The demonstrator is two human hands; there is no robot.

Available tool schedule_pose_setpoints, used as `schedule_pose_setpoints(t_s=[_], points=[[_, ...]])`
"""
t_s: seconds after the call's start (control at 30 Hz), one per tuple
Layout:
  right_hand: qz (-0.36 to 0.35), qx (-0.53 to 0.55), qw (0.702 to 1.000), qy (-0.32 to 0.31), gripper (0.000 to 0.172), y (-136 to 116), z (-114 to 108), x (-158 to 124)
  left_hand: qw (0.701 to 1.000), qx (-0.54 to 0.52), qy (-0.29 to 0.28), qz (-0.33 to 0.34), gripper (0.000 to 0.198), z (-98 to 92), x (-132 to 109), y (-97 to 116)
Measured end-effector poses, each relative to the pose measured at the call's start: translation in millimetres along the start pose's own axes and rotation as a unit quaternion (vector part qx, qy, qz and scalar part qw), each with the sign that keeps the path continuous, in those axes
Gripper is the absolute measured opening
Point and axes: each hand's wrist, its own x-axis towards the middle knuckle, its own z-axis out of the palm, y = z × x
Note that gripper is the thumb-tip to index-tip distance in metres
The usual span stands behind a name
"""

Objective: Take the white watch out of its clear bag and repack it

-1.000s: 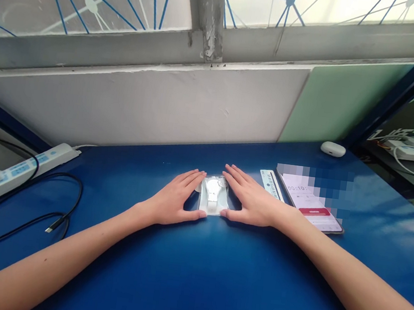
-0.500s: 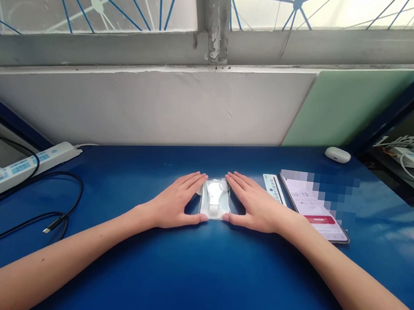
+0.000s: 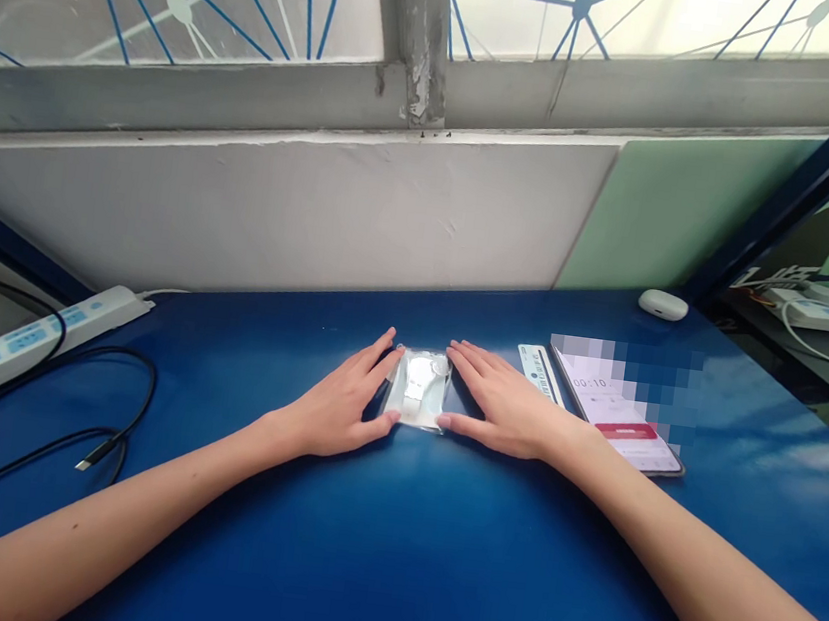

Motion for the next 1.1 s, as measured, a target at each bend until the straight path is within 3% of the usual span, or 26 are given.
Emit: schedule_pose_setpoints(t_s=[0.13,0.23,0.33,0.4,0.5,0.6,0.77,1.1], points=[[0.02,-0.007,0.998,0.066,0.058,-5,-6,4,0.999,0.0,0.035,0.005,0.053,2.6,0,-2],[-0.013,0.007,0.995,0.101,0.034,-9,-12,5,0.999,0.01,0.038,0.006,0.051,3.4,2,-3],[-0.054,0.029,0.993,0.101,0.026,-12,-13,5,0.999,0.021,0.034,-0.001,0.051,3.4,2,-4],[-0.058,0.026,0.993,0.097,0.031,-14,-10,5,0.999,0.021,0.036,0.0,0.05,2.8,1,-4],[-0.041,0.013,0.996,0.074,0.055,-12,-5,5,0.999,0.018,0.044,0.004,0.05,1.5,1,-2],[-0.033,0.009,0.999,0.039,0.067,-9,-2,5,0.997,0.021,0.07,-0.001,0.049,2.3,1,-1],[-0.015,0.008,0.999,0.036,0.068,-8,-4,4,0.991,0.043,0.118,-0.054,0.04,7.3,3,-3],[0.038,0.03,0.999,0.0,0.068,-8,-16,1,0.994,0.06,0.085,-0.035,0.04,7.2,5,-4]])
